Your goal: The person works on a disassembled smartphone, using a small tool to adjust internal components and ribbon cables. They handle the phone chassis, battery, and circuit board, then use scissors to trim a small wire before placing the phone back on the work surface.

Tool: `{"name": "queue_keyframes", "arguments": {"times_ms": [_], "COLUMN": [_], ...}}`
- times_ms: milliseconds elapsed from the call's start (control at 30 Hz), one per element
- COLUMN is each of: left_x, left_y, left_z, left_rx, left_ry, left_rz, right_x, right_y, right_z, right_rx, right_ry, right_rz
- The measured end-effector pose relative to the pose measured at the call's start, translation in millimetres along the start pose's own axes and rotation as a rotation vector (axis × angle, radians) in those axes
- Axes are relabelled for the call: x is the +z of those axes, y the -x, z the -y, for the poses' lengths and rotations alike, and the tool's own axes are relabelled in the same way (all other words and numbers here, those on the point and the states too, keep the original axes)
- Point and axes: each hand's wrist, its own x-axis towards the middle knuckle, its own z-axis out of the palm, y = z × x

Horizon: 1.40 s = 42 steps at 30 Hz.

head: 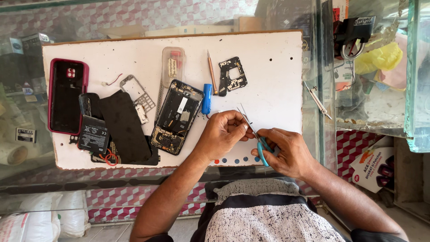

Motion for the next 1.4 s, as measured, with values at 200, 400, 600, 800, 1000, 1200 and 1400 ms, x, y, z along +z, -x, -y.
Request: {"name": "queue_keyframes", "arguments": {"times_ms": [200,400,600,800,1000,1200,1400], "left_x": [-3,-4,-4,-2,-3,-5,-5], "left_y": [0,0,0,-2,-2,-2,2], "left_z": [-2,-1,-1,0,0,-1,-15], "left_rx": [-0.004,-0.003,-0.016,-0.032,-0.046,-0.076,-0.094], "left_ry": [0.034,0.020,0.033,0.003,0.003,0.010,-0.073], "left_rz": [0.037,0.055,0.044,0.024,0.024,0.016,0.024], "right_x": [-2,-2,0,2,3,4,5], "right_y": [1,1,2,2,2,5,5], "right_z": [2,2,2,0,-1,-3,-10], "right_rx": [-0.043,-0.012,-0.021,-0.035,-0.042,-0.112,-0.059], "right_ry": [-0.035,-0.042,-0.021,0.008,0.041,0.041,0.055], "right_rz": [-0.028,-0.006,-0.013,-0.022,-0.015,-0.046,-0.025]}}
